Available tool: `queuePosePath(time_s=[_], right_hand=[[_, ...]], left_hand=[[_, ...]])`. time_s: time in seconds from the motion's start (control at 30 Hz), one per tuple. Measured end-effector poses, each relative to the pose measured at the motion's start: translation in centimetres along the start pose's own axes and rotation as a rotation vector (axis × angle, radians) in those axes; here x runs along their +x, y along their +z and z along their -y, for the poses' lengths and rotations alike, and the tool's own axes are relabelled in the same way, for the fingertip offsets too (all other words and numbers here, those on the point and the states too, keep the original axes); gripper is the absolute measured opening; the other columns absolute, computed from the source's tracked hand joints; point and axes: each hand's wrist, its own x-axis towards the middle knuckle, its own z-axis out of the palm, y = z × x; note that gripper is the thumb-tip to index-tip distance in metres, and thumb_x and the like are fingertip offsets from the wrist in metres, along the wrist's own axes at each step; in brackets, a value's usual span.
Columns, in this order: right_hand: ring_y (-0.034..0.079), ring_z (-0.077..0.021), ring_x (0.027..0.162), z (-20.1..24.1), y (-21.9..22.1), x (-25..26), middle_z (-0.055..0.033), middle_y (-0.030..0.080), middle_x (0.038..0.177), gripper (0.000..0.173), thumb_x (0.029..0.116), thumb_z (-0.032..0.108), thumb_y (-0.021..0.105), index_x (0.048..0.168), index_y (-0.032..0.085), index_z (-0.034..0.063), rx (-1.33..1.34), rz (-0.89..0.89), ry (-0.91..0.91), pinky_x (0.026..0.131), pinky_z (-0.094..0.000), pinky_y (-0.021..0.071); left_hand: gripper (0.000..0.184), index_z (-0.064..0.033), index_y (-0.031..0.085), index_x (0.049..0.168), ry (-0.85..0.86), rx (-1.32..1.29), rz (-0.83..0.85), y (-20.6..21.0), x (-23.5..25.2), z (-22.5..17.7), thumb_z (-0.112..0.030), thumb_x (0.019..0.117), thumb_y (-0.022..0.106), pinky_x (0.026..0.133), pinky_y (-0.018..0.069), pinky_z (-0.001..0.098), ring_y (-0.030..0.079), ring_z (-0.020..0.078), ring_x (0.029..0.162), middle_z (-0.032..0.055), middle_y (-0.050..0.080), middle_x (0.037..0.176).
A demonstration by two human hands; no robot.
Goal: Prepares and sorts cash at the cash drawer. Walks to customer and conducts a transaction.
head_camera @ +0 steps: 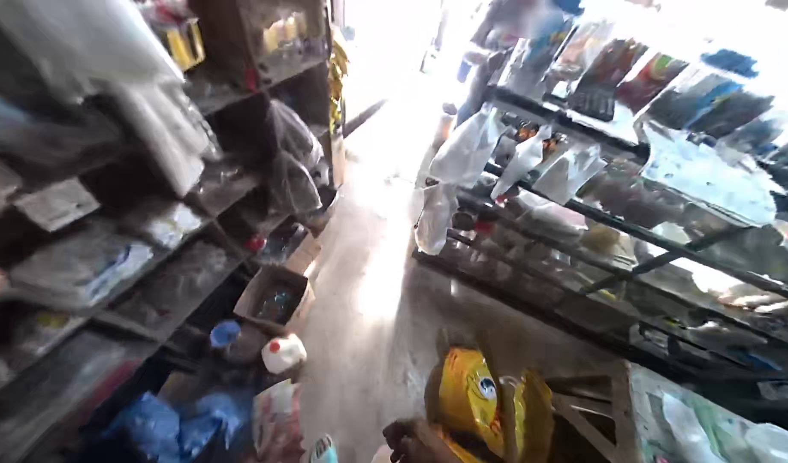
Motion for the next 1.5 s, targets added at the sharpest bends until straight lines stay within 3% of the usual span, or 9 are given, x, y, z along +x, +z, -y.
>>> queuePosePath(time_s=[0.13,0.3,0.43,0.63,0.9,1.1,1.2,1.4,1.5], right_hand=[[0.074,-0.0240,0.084,10.7,-5.4,2.0,-0.0194,0.073,0.104,0.036,0.0964,-0.001,0.062,0.132,0.059,-0.0092,0.218,-0.255,-0.316,0.083,-0.0417,0.0634],[0.074,-0.0164,0.093,25.2,-15.6,7.6,-0.0118,0.076,0.103,0.024,0.0904,0.006,0.074,0.112,0.073,-0.0041,0.315,-0.581,-0.691,0.087,-0.0346,0.0618],[0.073,-0.0133,0.099,36.4,-24.1,12.7,-0.0095,0.076,0.107,0.020,0.0907,0.001,0.070,0.110,0.074,-0.0033,0.290,-0.586,-0.974,0.090,-0.0298,0.0615],[0.074,-0.0125,0.096,49.0,-32.4,19.6,-0.0106,0.078,0.102,0.021,0.0875,-0.009,0.066,0.107,0.074,-0.0062,0.236,-0.588,-1.169,0.090,-0.0293,0.0618],[0.074,-0.0107,0.091,66.1,-47.4,26.7,-0.0087,0.077,0.101,0.015,0.0930,0.005,0.069,0.105,0.075,-0.0026,0.086,-1.095,-1.078,0.086,-0.0299,0.0619],[0.073,-0.0152,0.093,75.7,-60.1,23.9,-0.0099,0.076,0.107,0.019,0.0978,0.007,0.064,0.114,0.073,0.0009,0.028,-1.486,-0.976,0.087,-0.0376,0.0609],[0.072,-0.0162,0.097,78.5,-67.5,23.8,-0.0096,0.075,0.109,0.022,0.0964,0.005,0.062,0.116,0.073,0.0026,0.024,-1.601,-0.965,0.090,-0.0389,0.0598],[0.072,-0.0125,0.093,82.7,-77.7,26.1,-0.0086,0.075,0.105,0.024,0.0907,0.004,0.069,0.114,0.073,0.0012,0.185,-1.637,-0.986,0.085,-0.0332,0.0602],[0.072,-0.0155,0.093,84.6,-81.2,29.1,-0.0085,0.075,0.105,0.026,0.0909,0.007,0.069,0.117,0.072,0.0039,0.126,-1.584,-0.930,0.085,-0.0377,0.0611]], left_hand=[[0.041,0.0121,0.061,0.126,0.145,0.248,0.072,4.8,12.4,-10.6,-0.015,0.0950,0.069,0.096,0.0540,0.0514,0.069,0.0328,0.103,0.0271,0.069,0.110],[0.046,0.0078,0.063,0.126,0.312,0.139,0.127,15.4,27.0,-21.2,-0.021,0.0924,0.074,0.092,0.0571,0.0488,0.072,0.0267,0.097,0.0200,0.073,0.104],[0.043,0.0086,0.064,0.123,0.442,0.050,0.143,21.5,35.5,-30.2,-0.017,0.0906,0.073,0.088,0.0594,0.0406,0.073,0.0184,0.091,0.0156,0.074,0.101],[0.048,0.0049,0.063,0.130,0.492,0.072,0.143,24.2,46.1,-41.4,-0.019,0.0901,0.075,0.094,0.0571,0.0401,0.072,0.0180,0.100,0.0147,0.074,0.110],[0.027,0.0074,0.065,0.114,0.579,-0.100,0.325,25.2,65.7,-50.1,-0.012,0.0957,0.066,0.075,0.0652,0.0337,0.076,0.0146,0.075,0.0058,0.078,0.087],[0.027,0.0101,0.057,0.118,0.473,-0.223,0.467,25.4,76.3,-57.4,-0.007,0.1043,0.042,0.073,0.0655,0.0371,0.076,0.0210,0.074,0.0113,0.077,0.089],[0.029,0.0109,0.056,0.121,0.473,-0.234,0.484,26.7,80.8,-59.7,-0.008,0.1045,0.041,0.076,0.0661,0.0393,0.077,0.0238,0.078,0.0134,0.077,0.093],[0.026,0.0102,0.057,0.117,0.538,-0.220,0.488,31.7,87.6,-63.6,-0.007,0.1030,0.044,0.074,0.0666,0.0388,0.077,0.0241,0.075,0.0128,0.078,0.091],[0.026,0.0114,0.057,0.117,0.554,-0.198,0.470,35.0,90.4,-65.8,-0.007,0.1021,0.048,0.074,0.0666,0.0393,0.077,0.0249,0.076,0.0142,0.078,0.092]])
